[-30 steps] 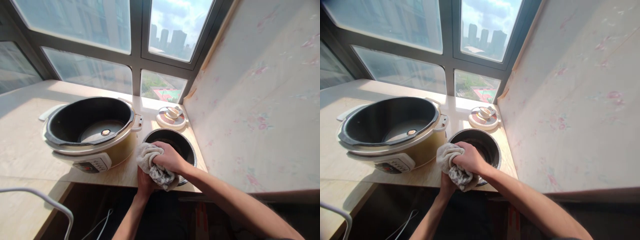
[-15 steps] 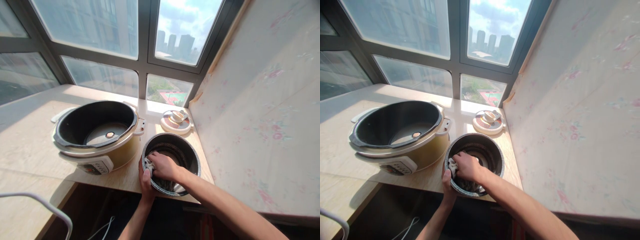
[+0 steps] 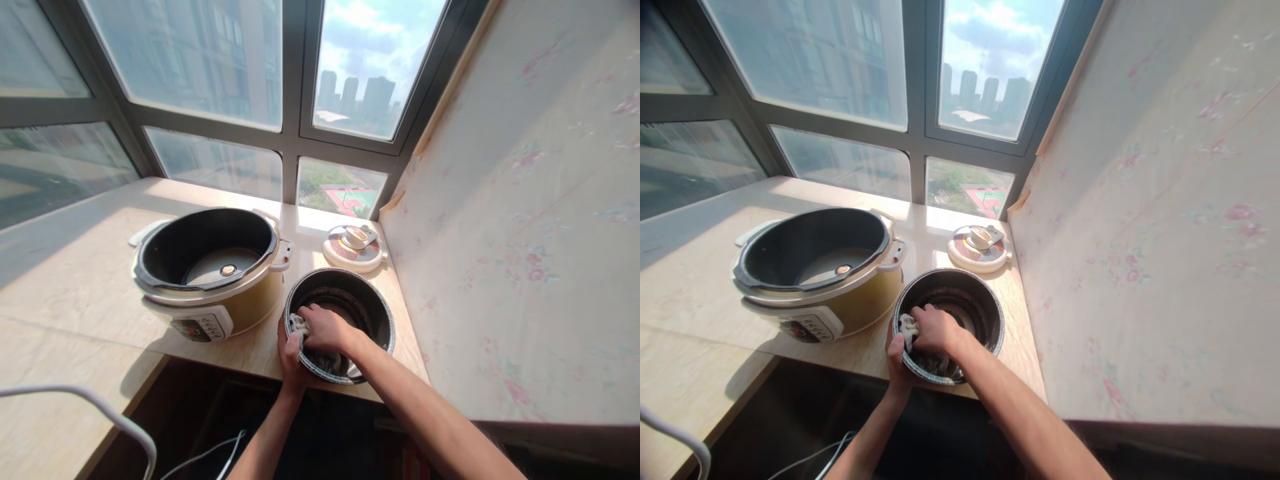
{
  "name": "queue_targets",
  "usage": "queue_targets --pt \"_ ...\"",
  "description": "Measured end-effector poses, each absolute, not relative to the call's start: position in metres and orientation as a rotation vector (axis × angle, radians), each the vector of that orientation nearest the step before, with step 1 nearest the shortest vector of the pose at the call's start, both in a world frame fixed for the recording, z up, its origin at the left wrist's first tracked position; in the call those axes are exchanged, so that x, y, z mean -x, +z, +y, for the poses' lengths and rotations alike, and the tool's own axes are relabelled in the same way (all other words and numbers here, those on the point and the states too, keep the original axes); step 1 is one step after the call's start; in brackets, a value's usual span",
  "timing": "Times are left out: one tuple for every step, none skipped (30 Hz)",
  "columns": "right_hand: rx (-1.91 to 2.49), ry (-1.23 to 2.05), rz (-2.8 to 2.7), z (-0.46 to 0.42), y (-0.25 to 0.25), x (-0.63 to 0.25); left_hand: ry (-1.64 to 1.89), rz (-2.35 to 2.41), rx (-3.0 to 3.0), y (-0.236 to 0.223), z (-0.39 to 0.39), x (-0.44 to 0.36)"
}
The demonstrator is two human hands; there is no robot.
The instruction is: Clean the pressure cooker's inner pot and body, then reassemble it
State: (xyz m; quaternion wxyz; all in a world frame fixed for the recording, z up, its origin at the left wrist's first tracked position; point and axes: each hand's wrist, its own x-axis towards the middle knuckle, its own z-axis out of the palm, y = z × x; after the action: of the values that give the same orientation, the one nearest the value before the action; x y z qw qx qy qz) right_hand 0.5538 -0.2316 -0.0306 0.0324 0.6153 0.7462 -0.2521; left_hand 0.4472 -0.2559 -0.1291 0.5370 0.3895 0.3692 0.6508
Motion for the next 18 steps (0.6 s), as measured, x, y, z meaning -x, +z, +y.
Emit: queue_targets --pt "-1.900 -0.789 2.293 -0.231 -0.031 -0.554 1.547 0.871 -0.920 -0.130 -0.255 -0.447" --pt "-1.906 -0.800 2.289 -0.231 -0.031 -0.555 1.547 0.862 -0.922 -0.131 -0.255 -0.447" --pt "-1.913 -0.804 2.285 -0.231 -0.031 -0.555 1.552 0.855 -0.933 -0.131 -0.255 -0.446" --pt "-1.921 -0.805 2.280 -0.231 -0.031 -0.556 1.555 0.850 -0.954 -0.130 -0.254 -0.446" --pt "-1.929 -0.807 2.273 -0.232 -0.031 -0.556 1.558 0.848 -0.977 -0.129 -0.254 -0.445" --pt "-1.937 -0.810 2.265 -0.232 -0.030 -0.556 1.557 0.849 -1.000 -0.128 -0.254 -0.445" --pt "-1.944 -0.812 2.255 -0.232 -0.030 -0.556 1.559 0.849 -1.020 -0.127 -0.254 -0.444" --pt "-1.951 -0.813 2.243 -0.232 -0.029 -0.555 1.561 0.847 -1.034 -0.126 -0.253 -0.444" --pt "-1.957 -0.811 2.232 -0.232 -0.029 -0.555 1.565 0.845 -1.040 -0.126 -0.253 -0.443" --pt "-1.958 -0.807 2.225 -0.232 -0.029 -0.554 1.566 0.844 -1.040 -0.127 -0.253 -0.443" --pt "-1.958 -0.798 2.218 -0.233 -0.029 -0.553 1.565 0.847 -1.036 -0.128 -0.253 -0.442" --pt "-1.955 -0.785 2.213 -0.233 -0.029 -0.552 1.559 0.853 -1.032 -0.130 -0.252 -0.442" --pt "-1.952 -0.773 2.210 -0.233 -0.029 -0.551 1.546 0.860 -1.030 -0.133 -0.252 -0.442" --pt "-1.949 -0.761 2.209 -0.234 -0.030 -0.550 1.529 0.867 -1.031 -0.135 -0.253 -0.441" --pt "-1.948 -0.749 2.211 -0.234 -0.031 -0.549 1.514 0.872 -1.035 -0.138 -0.253 -0.441" --pt "-1.948 -0.738 2.217 -0.235 -0.032 -0.548 1.502 0.877 -1.041 -0.141 -0.253 -0.440" --pt "-1.948 -0.730 2.225 -0.235 -0.033 -0.548 1.495 0.885 -1.046 -0.143 -0.254 -0.440" --pt "-1.947 -0.726 2.232 -0.236 -0.034 -0.548 1.488 0.894 -1.052 -0.145 -0.254 -0.440"
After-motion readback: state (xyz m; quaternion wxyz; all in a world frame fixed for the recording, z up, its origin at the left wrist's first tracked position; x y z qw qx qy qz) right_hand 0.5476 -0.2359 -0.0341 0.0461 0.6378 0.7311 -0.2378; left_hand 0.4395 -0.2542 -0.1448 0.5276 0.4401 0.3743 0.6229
